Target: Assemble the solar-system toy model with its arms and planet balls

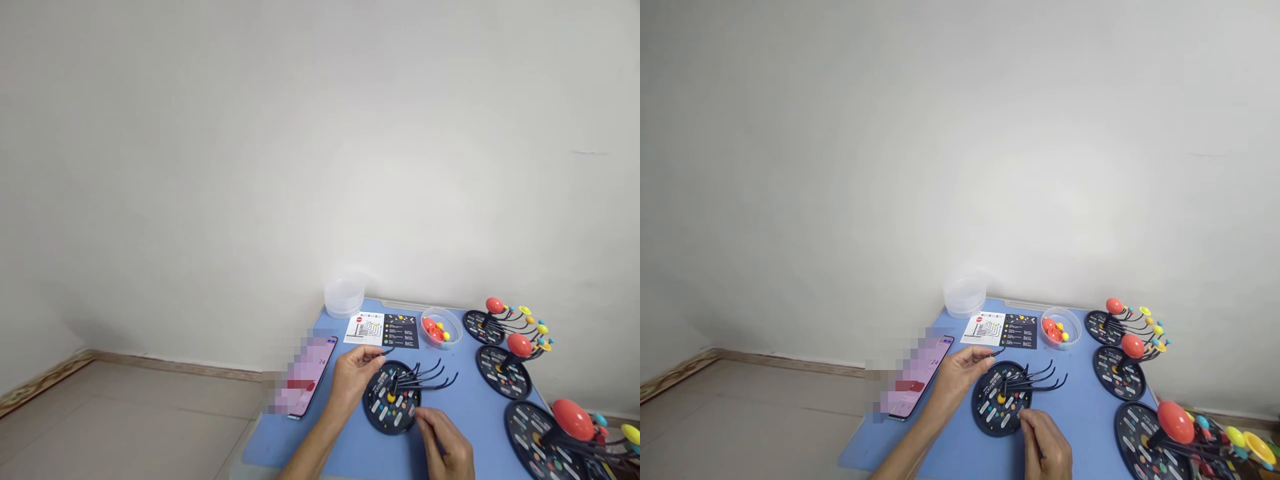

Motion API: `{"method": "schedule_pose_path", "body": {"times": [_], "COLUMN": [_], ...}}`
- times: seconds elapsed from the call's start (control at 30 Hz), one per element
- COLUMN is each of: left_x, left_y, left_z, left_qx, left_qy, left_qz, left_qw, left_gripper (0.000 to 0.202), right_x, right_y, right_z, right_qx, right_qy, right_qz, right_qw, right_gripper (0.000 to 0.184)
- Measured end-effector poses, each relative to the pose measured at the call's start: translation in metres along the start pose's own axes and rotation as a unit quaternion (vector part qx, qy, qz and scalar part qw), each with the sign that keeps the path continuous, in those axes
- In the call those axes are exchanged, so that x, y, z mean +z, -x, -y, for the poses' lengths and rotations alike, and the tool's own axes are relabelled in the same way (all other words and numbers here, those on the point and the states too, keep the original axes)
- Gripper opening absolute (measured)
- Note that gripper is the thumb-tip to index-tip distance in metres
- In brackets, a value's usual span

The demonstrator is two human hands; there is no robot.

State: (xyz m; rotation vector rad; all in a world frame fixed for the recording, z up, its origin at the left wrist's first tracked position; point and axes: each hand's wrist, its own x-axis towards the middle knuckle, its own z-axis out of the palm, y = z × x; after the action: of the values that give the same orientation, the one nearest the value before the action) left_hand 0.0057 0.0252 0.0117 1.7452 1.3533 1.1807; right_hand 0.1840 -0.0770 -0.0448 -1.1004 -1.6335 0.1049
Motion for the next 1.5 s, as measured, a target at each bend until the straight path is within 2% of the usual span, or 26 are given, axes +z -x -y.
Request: {"method": "schedule_pose_path", "body": {"times": [0.07, 0.17, 0.3, 0.43, 0.6, 0.73, 0.93, 1.0, 1.13, 1.2, 1.37, 1.5], "left_x": [0.006, 0.018, 0.025, 0.026, 0.027, 0.027, 0.028, 0.028, 0.024, 0.021, 0.017, 0.023], "left_y": [0.010, 0.021, 0.024, 0.022, 0.022, 0.024, 0.024, 0.024, 0.023, 0.023, 0.022, 0.025], "left_z": [-0.010, -0.021, -0.023, -0.020, -0.018, -0.014, -0.011, -0.011, -0.013, -0.015, -0.020, -0.014], "left_qx": [-0.024, -0.041, -0.038, -0.031, -0.019, 0.009, -0.002, 0.019, 0.140, 0.180, 0.190, 0.199], "left_qy": [0.139, 0.207, 0.193, 0.189, 0.192, 0.184, 0.179, 0.157, 0.068, 0.028, -0.026, -0.001], "left_qz": [0.008, -0.001, -0.024, -0.019, -0.014, -0.019, 0.002, 0.002, -0.011, 0.001, 0.047, 0.010], "left_qw": [0.990, 0.977, 0.980, 0.981, 0.981, 0.983, 0.984, 0.987, 0.988, 0.983, 0.980, 0.980], "left_gripper": [0.015, 0.010, 0.010, 0.010, 0.008, 0.012, 0.014, 0.012, 0.013, 0.017, 0.019, 0.018], "right_x": [-0.002, -0.001, 0.004, 0.008, 0.011, 0.012, 0.011, 0.010, 0.010, 0.011, 0.013, 0.014], "right_y": [-0.006, -0.006, 0.005, 0.012, 0.012, 0.012, 0.012, 0.013, 0.013, 0.014, 0.015, 0.015], "right_z": [0.001, 0.000, -0.003, -0.004, -0.003, -0.003, -0.003, -0.003, -0.004, -0.004, -0.005, -0.006], "right_qx": [-0.008, -0.010, 0.019, 0.060, 0.076, 0.081, 0.083, 0.085, 0.084, 0.084, 0.086, 0.080], "right_qy": [0.003, 0.001, -0.014, -0.031, -0.034, -0.033, -0.032, -0.034, -0.037, -0.038, -0.038, -0.039], "right_qz": [0.010, 0.009, -0.014, -0.061, -0.093, -0.090, -0.074, -0.070, -0.075, -0.076, -0.078, -0.083], "right_qw": [1.000, 1.000, 1.000, 0.996, 0.992, 0.992, 0.993, 0.993, 0.993, 0.993, 0.993, 0.993], "right_gripper": [0.019, 0.019, 0.017, 0.020, 0.027, 0.028, 0.030, 0.029, 0.029, 0.028, 0.030, 0.029]}}
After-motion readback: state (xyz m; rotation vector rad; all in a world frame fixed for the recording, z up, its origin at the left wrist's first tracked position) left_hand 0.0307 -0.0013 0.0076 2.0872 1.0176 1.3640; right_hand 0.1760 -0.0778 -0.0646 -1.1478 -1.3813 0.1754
